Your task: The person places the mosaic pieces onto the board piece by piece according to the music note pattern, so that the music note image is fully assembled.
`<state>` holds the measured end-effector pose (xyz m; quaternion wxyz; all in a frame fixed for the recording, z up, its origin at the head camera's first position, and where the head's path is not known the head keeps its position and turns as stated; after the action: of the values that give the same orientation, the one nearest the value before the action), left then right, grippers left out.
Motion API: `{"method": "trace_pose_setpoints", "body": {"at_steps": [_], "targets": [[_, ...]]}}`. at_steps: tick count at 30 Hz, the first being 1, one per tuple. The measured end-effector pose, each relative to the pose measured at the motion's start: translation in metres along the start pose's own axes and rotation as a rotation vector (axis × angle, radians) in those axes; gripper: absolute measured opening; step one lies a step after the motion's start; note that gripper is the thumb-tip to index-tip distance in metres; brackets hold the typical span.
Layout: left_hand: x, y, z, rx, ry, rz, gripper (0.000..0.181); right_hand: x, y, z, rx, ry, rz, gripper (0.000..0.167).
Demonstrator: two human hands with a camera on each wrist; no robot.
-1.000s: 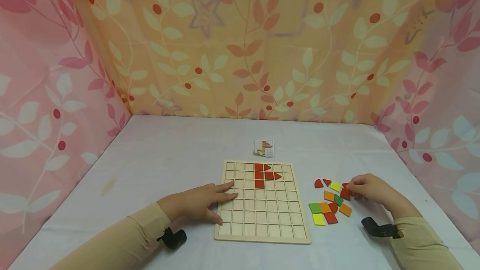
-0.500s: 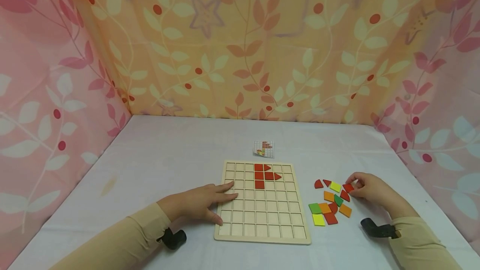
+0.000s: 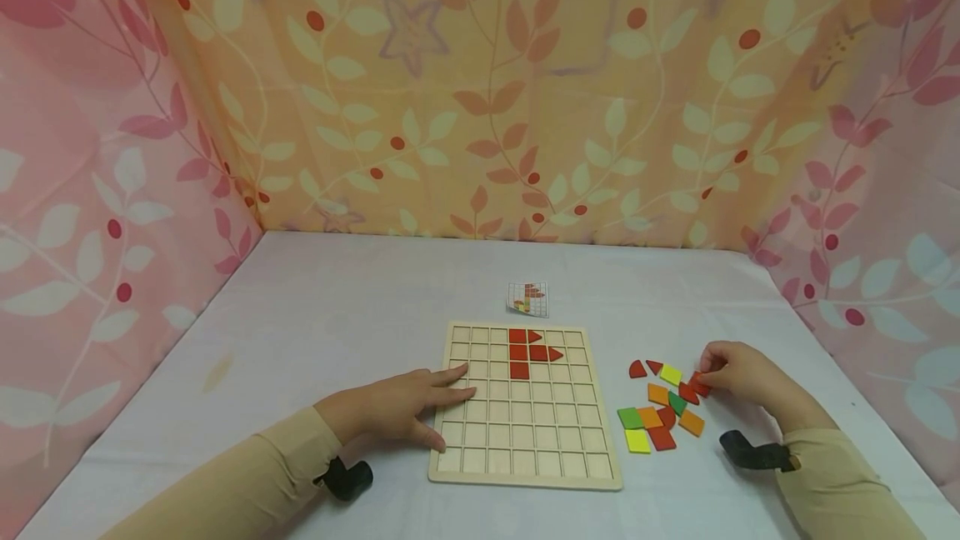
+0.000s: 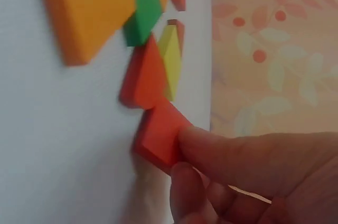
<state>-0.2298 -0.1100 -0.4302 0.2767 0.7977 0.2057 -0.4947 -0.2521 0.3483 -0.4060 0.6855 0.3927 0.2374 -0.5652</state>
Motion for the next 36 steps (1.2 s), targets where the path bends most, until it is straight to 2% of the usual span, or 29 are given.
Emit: {"method": "trace_pose_setpoints", "body": {"at_steps": [5, 10, 15, 21, 25, 36], "targets": [[0.002, -0.001, 0.002, -0.012, -0.004, -0.002, 0.079, -0.003, -0.004, 0.011, -0.024, 0.001, 0.0, 0.008], [0.002, -0.001, 0.002, -0.008, -0.004, -0.003, 0.08, -0.002, -0.01, 0.029, -0.066, 0.026, -0.016, 0.008], [0.001, 0.0, 0.001, -0.005, -0.005, -0.004, 0.079, 0.005, -0.017, 0.052, -0.112, -0.018, -0.008, 0.008], [0.0, 0.0, 0.0, -0.009, 0.009, 0.001, 0.079, 0.022, -0.029, 0.08, -0.122, -0.114, 0.012, 0.012], [0.0, 0.001, -0.001, -0.007, 0.013, 0.003, 0.078, 0.036, -0.036, 0.097, -0.121, -0.14, 0.01, 0.012], [-0.001, 0.001, -0.001, -0.003, 0.003, -0.002, 0.078, 0.074, -0.05, 0.135, -0.247, -0.189, 0.07, 0.01]]}}
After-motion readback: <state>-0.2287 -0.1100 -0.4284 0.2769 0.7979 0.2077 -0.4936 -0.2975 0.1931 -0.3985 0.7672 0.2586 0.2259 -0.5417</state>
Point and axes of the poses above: each hand's wrist, its own y-axis away from the middle knuckle, its own x-axis out of the palm, z = x × y, the point moved 4 cm from there along -y, towards the middle knuckle, and after that the axes turned 5 degrees about -y, right-handed, at the moved point
